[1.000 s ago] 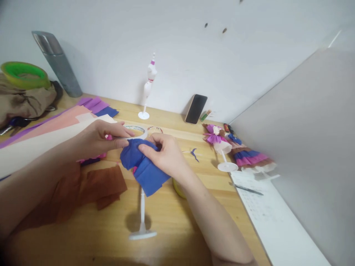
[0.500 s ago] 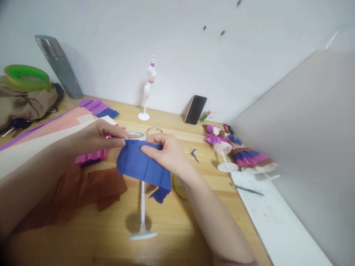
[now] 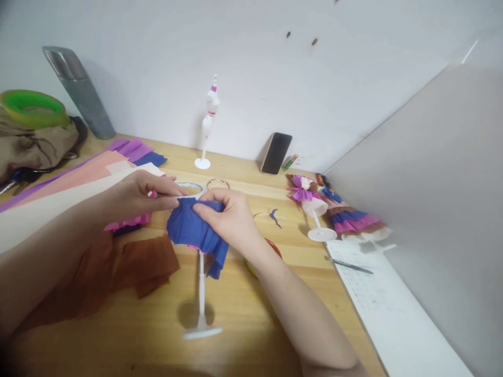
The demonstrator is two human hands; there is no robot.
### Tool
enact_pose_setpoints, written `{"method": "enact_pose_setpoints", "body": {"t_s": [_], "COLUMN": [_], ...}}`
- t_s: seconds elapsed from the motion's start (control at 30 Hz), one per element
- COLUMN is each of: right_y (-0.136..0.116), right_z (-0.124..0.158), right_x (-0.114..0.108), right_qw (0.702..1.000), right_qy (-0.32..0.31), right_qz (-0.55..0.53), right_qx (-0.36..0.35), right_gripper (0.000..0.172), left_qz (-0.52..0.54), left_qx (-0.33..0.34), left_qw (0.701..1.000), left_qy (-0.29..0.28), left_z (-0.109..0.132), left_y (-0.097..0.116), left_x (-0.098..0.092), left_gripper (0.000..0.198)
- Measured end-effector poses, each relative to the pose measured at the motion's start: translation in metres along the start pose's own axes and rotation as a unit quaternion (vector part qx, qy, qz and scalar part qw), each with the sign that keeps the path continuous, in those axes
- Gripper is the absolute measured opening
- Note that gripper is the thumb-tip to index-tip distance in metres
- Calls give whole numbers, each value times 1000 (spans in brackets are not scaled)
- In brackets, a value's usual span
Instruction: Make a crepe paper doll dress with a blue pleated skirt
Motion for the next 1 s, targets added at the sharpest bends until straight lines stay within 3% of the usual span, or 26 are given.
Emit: {"method": "enact_pose_setpoints", "body": {"t_s": [1.0], "right_y": [-3], "right_z": [4], "right_x": [-1], "right_qw": [999], "right_qy": [10], "right_qz": [-48], "right_qx": [12], "right_gripper": [12], "left_qz": [-3], "left_qx": [-12], "left_qw": [1000], "left_qy": [8], "left_z": [-1], "left_y": [-2], "left_x": [2], "left_gripper": [20]}}
Point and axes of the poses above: each hand's wrist, its own z-axis away from the middle knuckle, its own x-axis out of the palm, y = z × x, the point moved 2 cm from there along -z, towards the middle knuckle, and after that the axes turned 11 degrees about -z, right-handed, at the moved point
